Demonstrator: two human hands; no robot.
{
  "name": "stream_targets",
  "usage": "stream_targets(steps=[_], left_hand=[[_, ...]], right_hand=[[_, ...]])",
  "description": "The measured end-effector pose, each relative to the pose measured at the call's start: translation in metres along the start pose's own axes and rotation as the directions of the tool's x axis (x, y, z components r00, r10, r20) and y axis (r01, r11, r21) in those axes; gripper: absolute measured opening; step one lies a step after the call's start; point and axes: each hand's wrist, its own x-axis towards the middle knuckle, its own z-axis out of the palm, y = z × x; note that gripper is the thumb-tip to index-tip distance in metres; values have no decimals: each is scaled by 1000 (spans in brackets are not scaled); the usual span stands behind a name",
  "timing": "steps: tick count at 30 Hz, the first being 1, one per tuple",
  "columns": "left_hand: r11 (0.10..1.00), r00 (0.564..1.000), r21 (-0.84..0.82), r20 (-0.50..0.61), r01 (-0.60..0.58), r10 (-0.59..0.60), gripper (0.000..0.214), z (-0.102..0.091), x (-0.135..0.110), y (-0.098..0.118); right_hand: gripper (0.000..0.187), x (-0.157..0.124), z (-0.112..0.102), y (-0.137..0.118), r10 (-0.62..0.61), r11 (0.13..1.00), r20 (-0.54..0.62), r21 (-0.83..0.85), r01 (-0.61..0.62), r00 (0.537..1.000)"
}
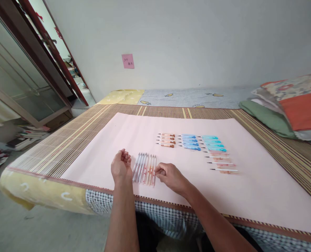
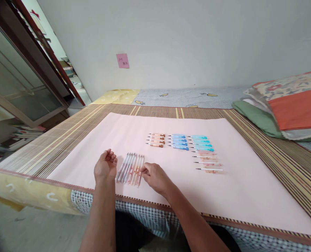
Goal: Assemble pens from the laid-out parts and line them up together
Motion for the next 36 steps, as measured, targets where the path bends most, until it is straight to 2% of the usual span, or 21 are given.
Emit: stream_targets(steps=[12, 17, 21, 24, 26, 28, 29, 30, 31, 33, 35, 36], left_hand=[[1000, 1000, 4, -3, 10, -10, 7, 6, -5, -1], [986, 987, 48, 47, -157, 154, 22, 10, -11, -12], [951, 951, 70, 98, -301, 294, 38, 7, -25, -18], [951, 946, 71, 149, -302, 290, 40, 1, -35, -15], [957, 949, 71, 167, -280, 266, 40, -5, -41, -7], [962, 956, 70, 154, -262, 250, 39, -10, -48, 3], [965, 959, 70, 149, -253, 241, 38, -12, -54, 10], [967, 960, 72, 155, -245, 232, 38, -15, -61, 17], [968, 957, 84, 191, -237, 217, 36, -17, -72, 24], [966, 934, 129, 311, -225, 176, 35, -20, -101, 37], [955, 892, 200, 439, -217, 111, 34, -22, -143, 48], [944, 856, 247, 512, -217, 63, 34, -23, -167, 53]], right_hand=[[10, -2, -3, 0, 3, 998, -18, -62, -4, 1000], [10, -20, -12, -10, 5, 992, -77, -124, -15, 997], [10, -53, -18, -22, -9, 992, -84, -127, -2, 996], [12, -92, -22, -29, 30, 999, -55, -18, -31, 998], [14, -122, -25, -26, 93, 994, 23, 50, -94, 995], [12, -153, -26, -15, 201, 969, 196, 106, -224, 960], [11, -166, -24, -6, 248, 945, 304, 132, -299, 920], [11, -178, -21, 2, 298, 923, 355, 130, -363, 886], [12, -188, -15, 12, 345, 915, 336, 88, -394, 876], [12, -201, -1, 29, 373, 926, 186, -13, -378, 909], [12, -206, 16, 42, 396, 918, 215, -80, -388, 893], [13, -207, 24, 46, 385, 923, 228, -104, -370, 895]])
